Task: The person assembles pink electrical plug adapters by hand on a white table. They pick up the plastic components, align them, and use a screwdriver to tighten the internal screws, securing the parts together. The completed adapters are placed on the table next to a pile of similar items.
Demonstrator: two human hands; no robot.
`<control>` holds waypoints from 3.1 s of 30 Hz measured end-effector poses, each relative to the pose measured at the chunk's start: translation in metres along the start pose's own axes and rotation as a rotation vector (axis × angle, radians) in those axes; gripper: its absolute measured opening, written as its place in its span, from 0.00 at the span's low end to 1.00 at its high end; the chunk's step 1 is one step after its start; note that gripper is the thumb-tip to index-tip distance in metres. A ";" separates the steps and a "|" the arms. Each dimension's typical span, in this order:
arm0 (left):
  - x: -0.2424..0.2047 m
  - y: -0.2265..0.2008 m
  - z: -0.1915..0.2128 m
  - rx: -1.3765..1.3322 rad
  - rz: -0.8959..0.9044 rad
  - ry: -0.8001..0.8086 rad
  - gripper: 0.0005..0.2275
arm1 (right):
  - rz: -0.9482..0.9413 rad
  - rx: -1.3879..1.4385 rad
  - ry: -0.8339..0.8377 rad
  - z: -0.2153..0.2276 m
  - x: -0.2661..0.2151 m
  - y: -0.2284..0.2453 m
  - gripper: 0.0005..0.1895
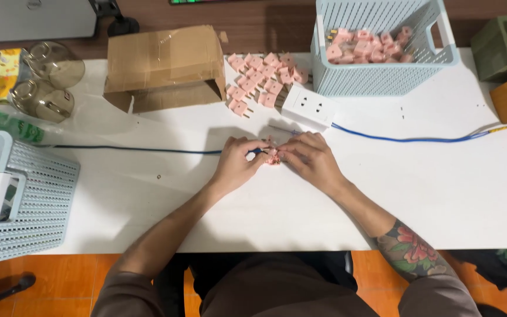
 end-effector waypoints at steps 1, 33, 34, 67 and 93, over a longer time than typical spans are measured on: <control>-0.001 0.006 -0.001 0.007 -0.012 -0.007 0.05 | 0.013 -0.002 -0.007 0.000 0.001 -0.001 0.05; -0.013 0.015 -0.006 -0.069 0.040 0.077 0.07 | 0.067 0.015 0.017 -0.002 0.000 0.011 0.07; -0.013 0.015 -0.006 -0.069 0.039 0.076 0.07 | 0.069 0.014 0.017 -0.004 0.000 0.008 0.07; -0.010 0.002 0.007 0.264 -0.197 0.168 0.18 | -0.167 0.099 0.046 0.013 0.002 -0.026 0.06; -0.008 -0.001 0.011 0.241 -0.196 0.105 0.14 | 0.040 -0.002 0.041 0.002 -0.001 -0.014 0.07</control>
Point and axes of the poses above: each hand's wrist, its own x-axis towards the middle knuckle, its own z-axis out of the back of the hand, y = z × x, the point moved 5 cm from there along x, towards the middle knuckle, and after that the axes turned 1 degree about z, right-handed, at the moved point
